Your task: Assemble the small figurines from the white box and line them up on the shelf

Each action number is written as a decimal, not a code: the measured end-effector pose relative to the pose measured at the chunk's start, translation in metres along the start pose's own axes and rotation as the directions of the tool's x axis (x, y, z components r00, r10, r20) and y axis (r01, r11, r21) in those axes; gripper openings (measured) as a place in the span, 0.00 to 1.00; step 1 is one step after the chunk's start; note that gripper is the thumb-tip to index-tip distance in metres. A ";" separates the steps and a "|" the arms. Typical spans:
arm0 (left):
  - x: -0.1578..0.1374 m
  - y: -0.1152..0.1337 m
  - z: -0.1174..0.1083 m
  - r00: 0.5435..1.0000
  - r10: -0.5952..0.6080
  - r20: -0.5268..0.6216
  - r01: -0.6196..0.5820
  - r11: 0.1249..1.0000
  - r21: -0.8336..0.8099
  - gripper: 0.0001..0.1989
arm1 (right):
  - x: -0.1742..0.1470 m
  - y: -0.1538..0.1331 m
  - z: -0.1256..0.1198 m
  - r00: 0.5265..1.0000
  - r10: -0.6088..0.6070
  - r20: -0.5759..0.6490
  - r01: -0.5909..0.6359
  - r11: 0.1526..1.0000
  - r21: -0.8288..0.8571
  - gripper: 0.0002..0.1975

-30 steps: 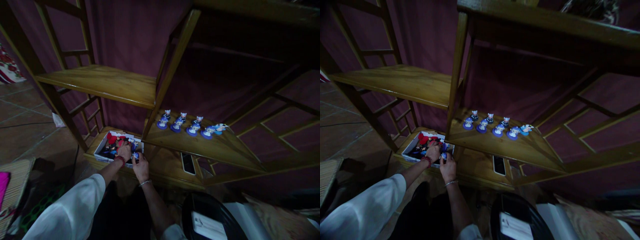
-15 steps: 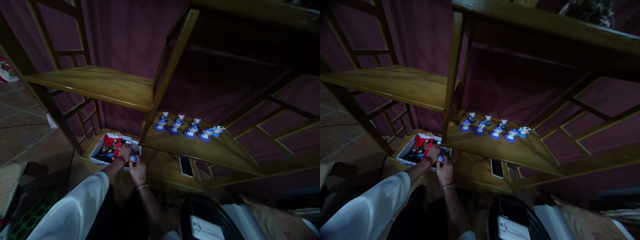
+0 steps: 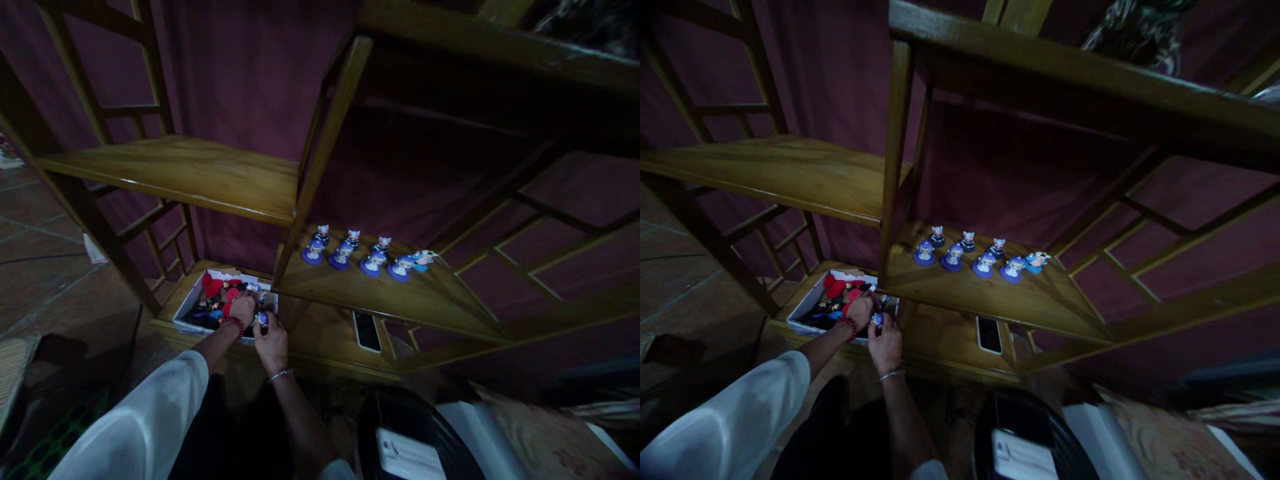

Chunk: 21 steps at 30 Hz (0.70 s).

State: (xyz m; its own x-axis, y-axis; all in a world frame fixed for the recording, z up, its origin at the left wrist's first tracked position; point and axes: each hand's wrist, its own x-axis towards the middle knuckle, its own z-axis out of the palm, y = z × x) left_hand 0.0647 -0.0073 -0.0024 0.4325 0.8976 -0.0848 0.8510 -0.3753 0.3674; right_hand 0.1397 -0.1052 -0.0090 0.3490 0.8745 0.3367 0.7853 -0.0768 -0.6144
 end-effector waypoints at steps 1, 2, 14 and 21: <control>-0.001 -0.001 -0.001 1.000 0.002 0.003 -0.002 1.000 -0.002 0.12 | 0.000 0.000 0.000 1.000 0.004 -0.001 -0.004 1.000 -0.002 0.09; -0.001 -0.002 -0.002 1.000 0.005 0.006 -0.005 1.000 -0.004 0.13 | 0.000 0.000 0.000 1.000 0.006 -0.005 -0.006 1.000 -0.003 0.09; -0.018 -0.006 -0.017 0.997 -0.004 -0.078 0.000 0.999 -0.045 0.14 | -0.001 -0.005 -0.008 1.000 0.014 -0.004 -0.014 0.999 0.034 0.06; -0.036 -0.004 -0.018 0.981 -0.093 -0.171 0.053 0.973 -0.226 0.11 | 0.000 -0.004 -0.006 0.998 0.061 -0.016 -0.058 0.990 0.130 0.10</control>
State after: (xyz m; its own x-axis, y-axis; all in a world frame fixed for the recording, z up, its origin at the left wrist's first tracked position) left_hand 0.0404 -0.0336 0.0160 0.2940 0.9549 0.0415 0.7829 -0.2655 0.5627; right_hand 0.1397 -0.1081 -0.0020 0.4042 0.8606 0.3098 0.6902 -0.0648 -0.7207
